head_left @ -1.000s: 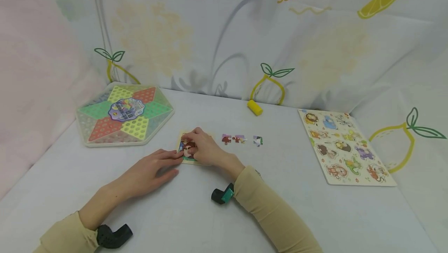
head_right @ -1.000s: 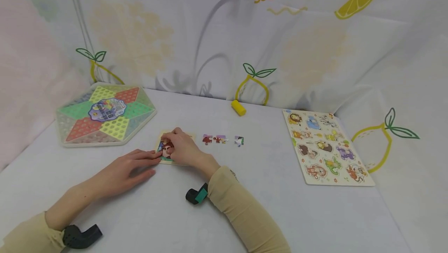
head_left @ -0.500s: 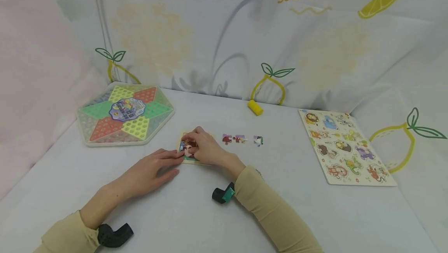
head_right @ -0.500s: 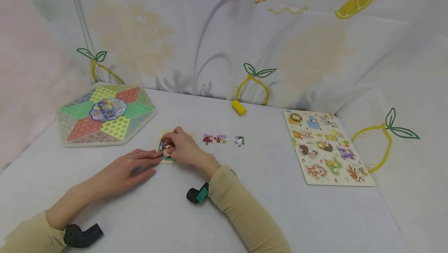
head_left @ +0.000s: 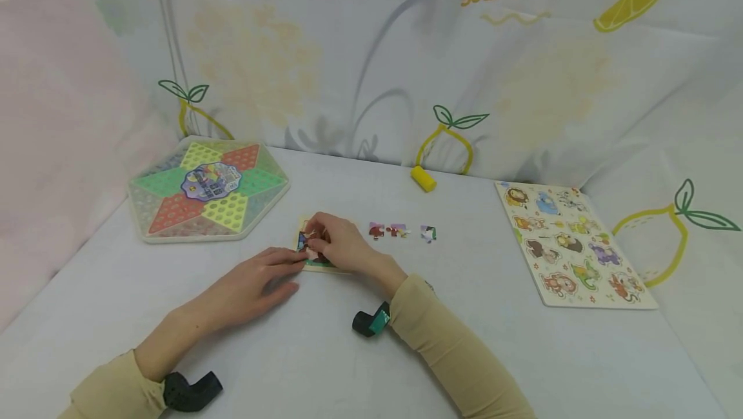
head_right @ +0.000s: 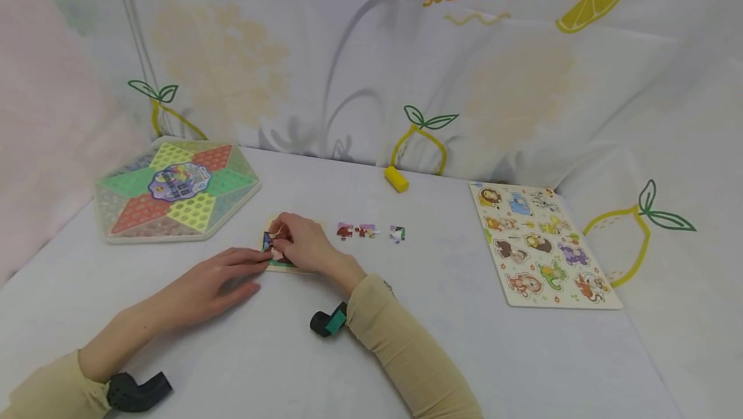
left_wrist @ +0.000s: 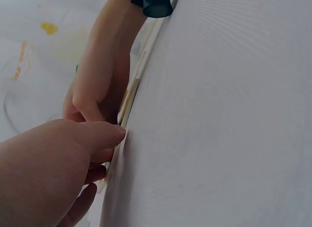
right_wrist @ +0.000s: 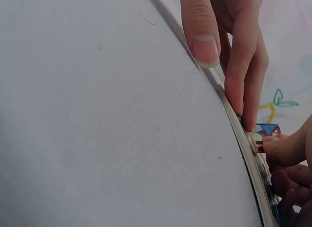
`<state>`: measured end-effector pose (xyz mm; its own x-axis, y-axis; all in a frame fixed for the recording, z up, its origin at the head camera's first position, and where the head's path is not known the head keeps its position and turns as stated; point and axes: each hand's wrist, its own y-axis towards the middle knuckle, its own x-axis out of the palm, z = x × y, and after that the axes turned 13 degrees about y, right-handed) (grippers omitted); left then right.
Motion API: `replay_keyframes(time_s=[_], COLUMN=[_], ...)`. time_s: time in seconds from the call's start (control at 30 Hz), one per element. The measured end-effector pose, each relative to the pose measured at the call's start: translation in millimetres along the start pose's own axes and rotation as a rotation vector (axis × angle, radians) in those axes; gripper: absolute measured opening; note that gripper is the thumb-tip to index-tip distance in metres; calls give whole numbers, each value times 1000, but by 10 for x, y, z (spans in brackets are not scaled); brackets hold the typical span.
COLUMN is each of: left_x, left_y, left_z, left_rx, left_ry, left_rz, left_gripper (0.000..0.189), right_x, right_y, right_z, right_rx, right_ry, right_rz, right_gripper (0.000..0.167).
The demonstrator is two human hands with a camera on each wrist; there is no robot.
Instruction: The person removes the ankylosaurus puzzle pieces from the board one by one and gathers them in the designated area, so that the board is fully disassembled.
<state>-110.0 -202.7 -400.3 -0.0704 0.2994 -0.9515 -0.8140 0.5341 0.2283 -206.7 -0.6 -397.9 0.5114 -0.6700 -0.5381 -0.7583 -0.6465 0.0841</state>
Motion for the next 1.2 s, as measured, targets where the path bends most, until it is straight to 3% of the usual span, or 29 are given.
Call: replay_keyframes(time_s=[0.23, 0.47, 0.8, 0.97, 1.2], left_x=[-27, -25, -35, -27, -20], left_y=[-17, -29, -33, -16, -16], left_z=[50, 75, 103, 100, 87], left_rx=[-68, -8, -4, -3, -1], left_ry=[-9, 32, 6, 0, 21], left_rz=[-74, -83, -98, -100, -82], left_gripper=[42, 49, 51, 46, 43], right_x=[-20, -26, -58, -267, -761], right_y=[0, 0, 5, -94, -444], right_z=[-38, -54, -4, 6, 72], right_rx=[76, 88, 55, 78, 169], right_ry=[-11, -12, 61, 109, 147], right_rz=[43, 57, 121, 195, 219], right_gripper=[17, 16, 16, 15, 16])
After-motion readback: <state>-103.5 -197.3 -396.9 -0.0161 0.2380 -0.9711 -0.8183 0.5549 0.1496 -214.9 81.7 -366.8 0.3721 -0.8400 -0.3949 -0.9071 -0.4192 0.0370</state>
